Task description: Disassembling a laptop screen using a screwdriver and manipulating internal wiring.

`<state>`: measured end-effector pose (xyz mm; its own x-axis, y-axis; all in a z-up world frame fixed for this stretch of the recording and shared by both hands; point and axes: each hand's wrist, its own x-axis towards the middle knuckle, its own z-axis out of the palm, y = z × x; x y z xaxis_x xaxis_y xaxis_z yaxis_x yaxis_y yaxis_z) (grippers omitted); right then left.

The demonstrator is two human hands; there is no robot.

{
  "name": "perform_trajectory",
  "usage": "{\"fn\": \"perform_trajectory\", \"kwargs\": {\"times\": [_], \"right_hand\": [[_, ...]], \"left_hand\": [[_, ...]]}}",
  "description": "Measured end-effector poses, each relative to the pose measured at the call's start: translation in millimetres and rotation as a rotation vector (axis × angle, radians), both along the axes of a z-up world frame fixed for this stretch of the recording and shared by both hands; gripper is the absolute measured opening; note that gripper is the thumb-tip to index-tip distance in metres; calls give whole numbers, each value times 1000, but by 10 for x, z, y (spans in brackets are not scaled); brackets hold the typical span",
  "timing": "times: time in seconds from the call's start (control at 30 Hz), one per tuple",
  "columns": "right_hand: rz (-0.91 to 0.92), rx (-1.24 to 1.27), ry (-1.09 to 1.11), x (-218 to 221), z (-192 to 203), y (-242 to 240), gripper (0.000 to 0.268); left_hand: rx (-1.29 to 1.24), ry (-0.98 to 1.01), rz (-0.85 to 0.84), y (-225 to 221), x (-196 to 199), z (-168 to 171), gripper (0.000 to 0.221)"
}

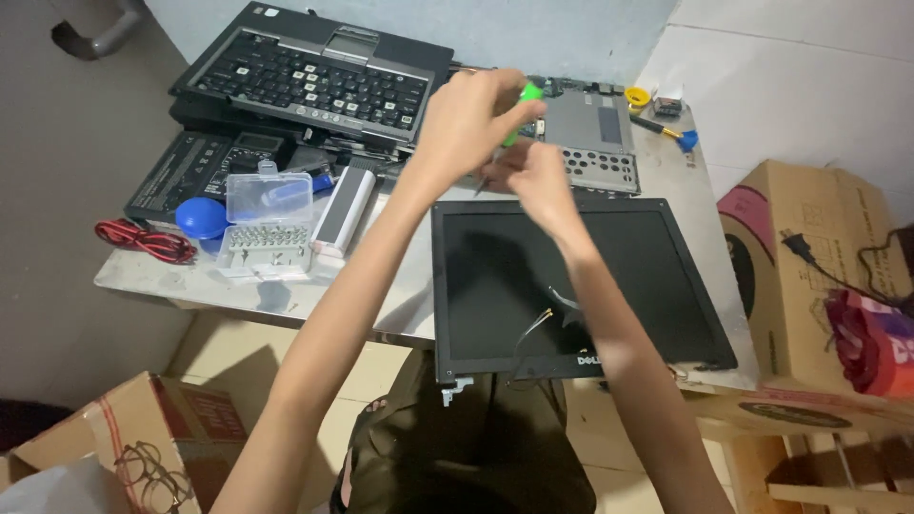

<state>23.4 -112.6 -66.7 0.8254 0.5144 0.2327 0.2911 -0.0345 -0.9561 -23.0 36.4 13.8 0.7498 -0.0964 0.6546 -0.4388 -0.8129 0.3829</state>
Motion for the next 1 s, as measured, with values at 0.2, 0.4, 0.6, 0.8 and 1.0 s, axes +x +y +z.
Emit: {"fn": "perform_trajectory", "kwargs": {"times": [0.2, 0.4, 0.6, 0.8, 1.0], "right_hand": [[100, -126, -131, -136, -215, 434, 46], [140, -171, -230, -233, -147, 508, 20], [121, -170, -249, -222, -192, 558, 19], [92, -303, -304, -203, -231, 605, 15], [138, -340, -301, -226, -231, 627, 23]], "left_hand": [[82, 34, 180, 384, -218, -284, 37], [67, 42, 210, 518, -288, -365, 38], [65, 41, 207, 554, -272, -381, 35], [-17, 67, 209, 621, -348, -331, 34], [-45, 6, 277, 706, -291, -482, 52]]}}
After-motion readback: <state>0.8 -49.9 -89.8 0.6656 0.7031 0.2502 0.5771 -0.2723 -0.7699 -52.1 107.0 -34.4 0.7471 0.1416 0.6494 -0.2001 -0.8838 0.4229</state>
